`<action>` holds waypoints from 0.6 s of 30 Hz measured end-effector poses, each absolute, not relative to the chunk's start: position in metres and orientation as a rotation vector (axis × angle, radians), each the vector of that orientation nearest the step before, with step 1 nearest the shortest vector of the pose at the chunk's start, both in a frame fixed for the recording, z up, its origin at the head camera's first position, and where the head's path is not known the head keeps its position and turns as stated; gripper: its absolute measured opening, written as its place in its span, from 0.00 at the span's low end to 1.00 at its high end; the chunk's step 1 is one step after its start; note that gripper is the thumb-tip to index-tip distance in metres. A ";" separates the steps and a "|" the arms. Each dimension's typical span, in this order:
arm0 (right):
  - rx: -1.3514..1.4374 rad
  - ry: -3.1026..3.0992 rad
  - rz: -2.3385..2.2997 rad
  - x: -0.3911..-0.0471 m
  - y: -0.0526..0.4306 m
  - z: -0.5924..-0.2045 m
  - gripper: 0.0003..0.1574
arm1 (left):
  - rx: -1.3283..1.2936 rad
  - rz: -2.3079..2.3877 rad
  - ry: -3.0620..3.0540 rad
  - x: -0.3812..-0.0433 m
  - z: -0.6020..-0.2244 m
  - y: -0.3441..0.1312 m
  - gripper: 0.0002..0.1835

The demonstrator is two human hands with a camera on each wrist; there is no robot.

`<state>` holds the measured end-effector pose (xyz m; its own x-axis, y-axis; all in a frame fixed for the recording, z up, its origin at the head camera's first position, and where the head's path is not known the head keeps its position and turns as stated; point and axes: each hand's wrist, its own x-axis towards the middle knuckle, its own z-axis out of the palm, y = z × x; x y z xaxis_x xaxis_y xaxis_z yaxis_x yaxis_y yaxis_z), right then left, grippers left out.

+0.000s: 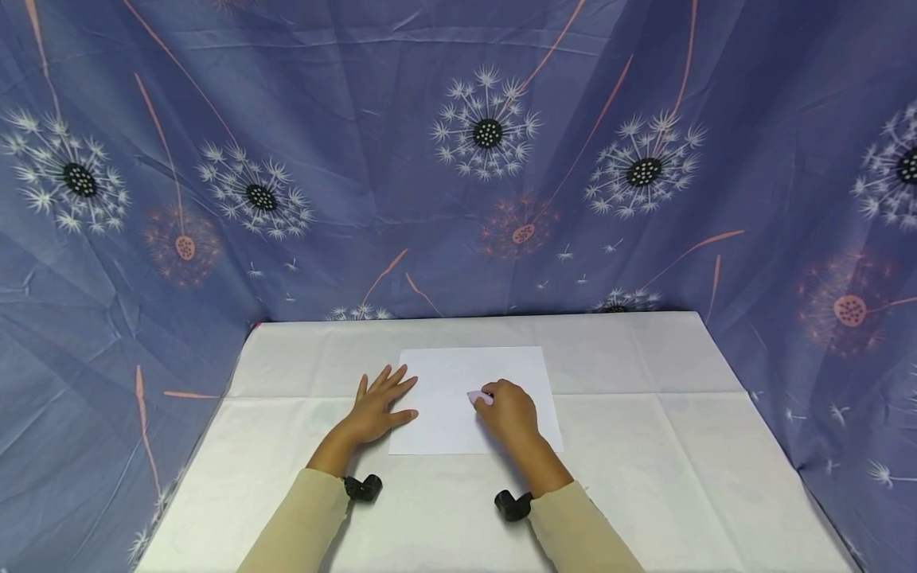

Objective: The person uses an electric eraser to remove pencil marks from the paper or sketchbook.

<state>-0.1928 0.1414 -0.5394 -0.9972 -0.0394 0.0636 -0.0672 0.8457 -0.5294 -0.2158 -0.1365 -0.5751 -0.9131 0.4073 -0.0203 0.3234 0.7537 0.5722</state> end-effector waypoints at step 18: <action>0.101 -2.971 0.875 -0.194 0.140 -0.539 0.15 | 0.556 0.846 2.798 -0.217 -0.573 -0.136 0.37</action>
